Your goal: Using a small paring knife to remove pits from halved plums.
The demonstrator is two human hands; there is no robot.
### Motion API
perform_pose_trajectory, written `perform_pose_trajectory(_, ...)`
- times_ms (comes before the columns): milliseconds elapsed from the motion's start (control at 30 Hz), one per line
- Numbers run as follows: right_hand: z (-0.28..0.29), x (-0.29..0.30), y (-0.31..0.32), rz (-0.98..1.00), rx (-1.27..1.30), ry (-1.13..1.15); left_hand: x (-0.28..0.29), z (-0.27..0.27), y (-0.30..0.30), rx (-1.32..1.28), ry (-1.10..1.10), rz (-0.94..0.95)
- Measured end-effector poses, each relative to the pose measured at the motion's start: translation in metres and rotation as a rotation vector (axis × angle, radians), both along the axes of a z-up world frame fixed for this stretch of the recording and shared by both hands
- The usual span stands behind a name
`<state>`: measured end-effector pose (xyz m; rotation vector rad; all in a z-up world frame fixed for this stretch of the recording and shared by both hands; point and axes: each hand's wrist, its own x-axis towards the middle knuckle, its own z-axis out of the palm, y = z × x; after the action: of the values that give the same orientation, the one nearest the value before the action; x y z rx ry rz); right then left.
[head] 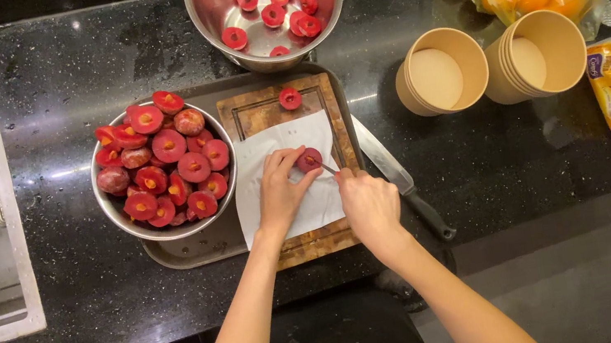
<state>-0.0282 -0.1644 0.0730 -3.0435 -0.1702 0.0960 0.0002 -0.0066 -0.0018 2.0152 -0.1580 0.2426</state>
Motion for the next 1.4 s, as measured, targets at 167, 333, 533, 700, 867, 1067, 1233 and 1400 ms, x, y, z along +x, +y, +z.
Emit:
perform_pose_trajectory(167,0.013,-0.002,0.006,-0.044,0.056,-0.013,-0.001,-0.001,-0.008,-0.006,0.022,0.054)
perform_pose_trajectory(333,0.009,-0.003,0.010,-0.076,0.076,-0.017,-0.001,0.004,-0.015,0.050,0.122,0.121)
perform_pose_trajectory(533,0.004,0.003,0.011,-0.080,0.021,-0.040,0.026,0.011,0.024,0.161,-0.009,-0.175)
perform_pose_trajectory(700,0.004,0.010,0.014,-0.097,-0.002,0.032,0.041,0.011,0.033,0.187,0.051,-0.479)
perform_pose_trajectory(867,-0.013,0.007,0.020,-0.102,0.049,-0.044,0.026,0.009,0.024,0.151,0.074,-0.300)
perform_pose_trajectory(1067,0.009,0.002,0.027,-0.154,0.067,0.006,0.019,0.001,0.023,0.061,0.052,-0.188)
perform_pose_trajectory(1233,-0.004,0.004,0.029,-0.180,0.087,0.035,0.015,0.006,0.020,0.001,0.062,-0.146)
perform_pose_trajectory(1400,0.007,-0.002,0.033,-0.201,0.076,0.042,0.010,0.000,0.015,0.028,0.107,-0.065)
